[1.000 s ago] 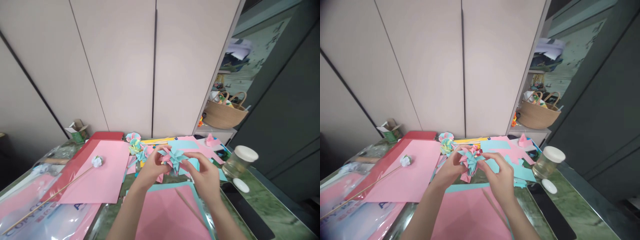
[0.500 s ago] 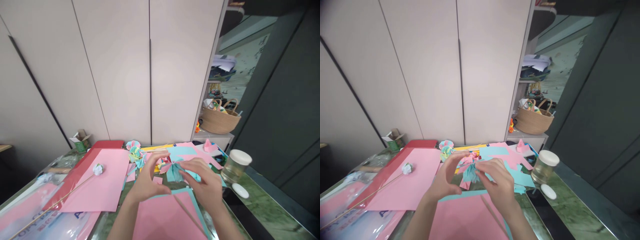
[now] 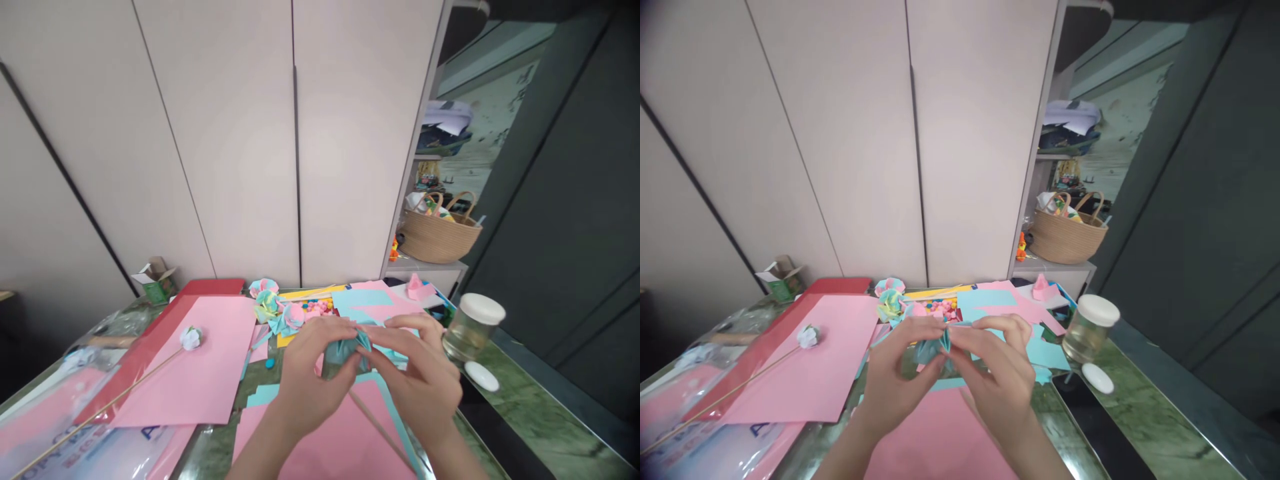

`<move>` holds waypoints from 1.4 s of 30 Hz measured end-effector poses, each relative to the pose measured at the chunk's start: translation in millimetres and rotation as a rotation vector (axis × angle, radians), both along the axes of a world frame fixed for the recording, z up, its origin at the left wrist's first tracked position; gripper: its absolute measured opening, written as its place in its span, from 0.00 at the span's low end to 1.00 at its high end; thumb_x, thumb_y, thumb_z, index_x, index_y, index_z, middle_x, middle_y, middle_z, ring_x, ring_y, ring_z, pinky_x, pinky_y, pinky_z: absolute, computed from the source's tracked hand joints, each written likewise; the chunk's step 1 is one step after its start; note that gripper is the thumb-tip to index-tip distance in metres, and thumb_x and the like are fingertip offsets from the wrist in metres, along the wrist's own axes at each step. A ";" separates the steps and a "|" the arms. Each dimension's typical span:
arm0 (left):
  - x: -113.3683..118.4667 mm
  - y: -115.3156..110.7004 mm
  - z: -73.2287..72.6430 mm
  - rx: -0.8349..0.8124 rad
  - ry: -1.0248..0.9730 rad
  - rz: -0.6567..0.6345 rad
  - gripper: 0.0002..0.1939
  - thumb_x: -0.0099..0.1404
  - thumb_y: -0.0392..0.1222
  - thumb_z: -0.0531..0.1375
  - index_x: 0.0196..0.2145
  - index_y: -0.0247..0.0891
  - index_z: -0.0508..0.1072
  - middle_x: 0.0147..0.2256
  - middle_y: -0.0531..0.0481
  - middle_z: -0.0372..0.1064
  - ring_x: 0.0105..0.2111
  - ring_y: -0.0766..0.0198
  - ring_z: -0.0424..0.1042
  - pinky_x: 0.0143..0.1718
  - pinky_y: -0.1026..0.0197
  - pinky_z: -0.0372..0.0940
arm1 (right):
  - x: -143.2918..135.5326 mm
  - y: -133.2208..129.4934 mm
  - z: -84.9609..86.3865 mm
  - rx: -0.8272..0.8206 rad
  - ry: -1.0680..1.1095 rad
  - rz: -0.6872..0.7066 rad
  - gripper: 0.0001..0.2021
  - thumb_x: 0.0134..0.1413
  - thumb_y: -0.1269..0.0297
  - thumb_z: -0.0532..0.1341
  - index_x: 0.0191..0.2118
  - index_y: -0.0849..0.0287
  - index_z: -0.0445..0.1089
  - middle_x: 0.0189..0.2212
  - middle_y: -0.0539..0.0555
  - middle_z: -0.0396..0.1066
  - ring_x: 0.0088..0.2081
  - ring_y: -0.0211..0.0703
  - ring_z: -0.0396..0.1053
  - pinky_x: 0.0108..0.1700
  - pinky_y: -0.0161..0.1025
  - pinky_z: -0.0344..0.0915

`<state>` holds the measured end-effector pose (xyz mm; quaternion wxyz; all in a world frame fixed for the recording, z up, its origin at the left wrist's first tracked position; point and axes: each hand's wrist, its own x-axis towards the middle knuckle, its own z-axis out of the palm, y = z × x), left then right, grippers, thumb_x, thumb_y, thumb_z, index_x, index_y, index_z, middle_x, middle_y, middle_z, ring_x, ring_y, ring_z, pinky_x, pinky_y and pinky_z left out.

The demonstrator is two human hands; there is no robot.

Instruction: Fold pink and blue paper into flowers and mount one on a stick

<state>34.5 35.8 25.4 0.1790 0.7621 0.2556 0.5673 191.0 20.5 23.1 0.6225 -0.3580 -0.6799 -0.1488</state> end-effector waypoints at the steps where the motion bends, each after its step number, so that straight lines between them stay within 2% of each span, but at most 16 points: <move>1: 1.3 -0.3 -1.9 -0.016 -0.021 0.001 0.14 0.57 0.30 0.60 0.40 0.42 0.70 0.40 0.47 0.73 0.43 0.58 0.70 0.46 0.55 0.64 | 0.1 -0.8 -1.0 -0.010 0.014 -0.008 0.15 0.46 0.75 0.65 0.39 0.49 0.71 0.29 0.48 0.75 0.35 0.45 0.67 0.39 0.48 0.62; 4: 6.2 -2.4 -6.0 -0.065 -0.083 0.005 0.11 0.57 0.30 0.60 0.38 0.42 0.69 0.40 0.47 0.72 0.43 0.58 0.70 0.45 0.55 0.64 | -1.3 -2.4 -3.9 -0.037 0.045 -0.015 0.14 0.47 0.74 0.65 0.39 0.49 0.72 0.28 0.49 0.75 0.37 0.46 0.66 0.39 0.48 0.63; 9: 11.6 -6.5 -6.4 -0.143 -0.120 0.053 0.08 0.56 0.29 0.58 0.31 0.40 0.65 0.34 0.49 0.66 0.36 0.61 0.66 0.35 0.61 0.60 | -6.9 -1.9 -7.5 -0.046 0.063 -0.030 0.08 0.48 0.70 0.65 0.35 0.50 0.72 0.27 0.49 0.75 0.35 0.45 0.66 0.40 0.48 0.63; 13: 5.8 -3.2 -1.6 -0.243 -0.032 0.000 0.08 0.55 0.28 0.56 0.28 0.39 0.62 0.31 0.51 0.63 0.35 0.63 0.64 0.36 0.61 0.59 | -4.9 -1.2 -1.8 -0.112 -0.045 -0.008 0.04 0.49 0.69 0.65 0.28 0.53 0.70 0.23 0.48 0.72 0.31 0.41 0.63 0.36 0.44 0.61; 16: -2.5 1.5 3.2 -0.307 0.052 -0.048 0.07 0.57 0.29 0.57 0.27 0.39 0.64 0.31 0.51 0.65 0.34 0.63 0.64 0.36 0.61 0.60 | 1.7 -0.6 5.8 -0.220 -0.183 0.076 0.03 0.52 0.68 0.63 0.30 0.53 0.69 0.23 0.47 0.71 0.31 0.40 0.64 0.35 0.41 0.60; 20: -9.2 5.1 5.1 -0.233 0.105 -0.056 0.05 0.60 0.32 0.58 0.29 0.40 0.68 0.33 0.50 0.68 0.36 0.62 0.67 0.39 0.61 0.62 | 9.2 1.5 10.1 -0.274 -0.254 0.098 0.02 0.54 0.67 0.60 0.34 0.52 0.70 0.27 0.48 0.73 0.33 0.40 0.65 0.36 0.41 0.62; 26: -13.0 10.9 -0.7 0.066 0.163 0.024 0.08 0.62 0.31 0.57 0.28 0.41 0.72 0.36 0.48 0.72 0.40 0.62 0.72 0.43 0.60 0.66 | 12.7 1.9 6.8 -0.147 -0.339 0.059 0.07 0.55 0.72 0.58 0.32 0.52 0.70 0.27 0.47 0.74 0.32 0.39 0.63 0.38 0.41 0.61; 30: -18.5 13.0 -3.3 0.240 0.167 -0.001 0.11 0.62 0.30 0.55 0.30 0.41 0.75 0.36 0.47 0.75 0.42 0.61 0.74 0.46 0.59 0.67 | 13.5 -0.2 8.0 -0.028 -0.402 0.056 0.11 0.53 0.76 0.59 0.36 0.51 0.70 0.31 0.46 0.76 0.33 0.39 0.63 0.39 0.42 0.60; 36: -18.9 5.2 -5.0 0.117 0.086 -0.006 0.11 0.63 0.34 0.57 0.42 0.43 0.73 0.40 0.47 0.75 0.42 0.59 0.74 0.47 0.57 0.68 | 14.2 -1.1 5.7 0.181 -0.462 -0.029 0.11 0.52 0.76 0.59 0.37 0.52 0.71 0.35 0.46 0.77 0.33 0.39 0.64 0.37 0.43 0.60; 42: -16.5 4.3 -12.4 0.274 0.065 0.060 0.17 0.61 0.31 0.59 0.46 0.43 0.71 0.45 0.46 0.74 0.45 0.59 0.73 0.49 0.58 0.67 | 14.7 -6.3 2.3 0.340 -0.517 -0.133 0.10 0.50 0.76 0.60 0.34 0.52 0.72 0.35 0.46 0.77 0.34 0.39 0.66 0.38 0.42 0.61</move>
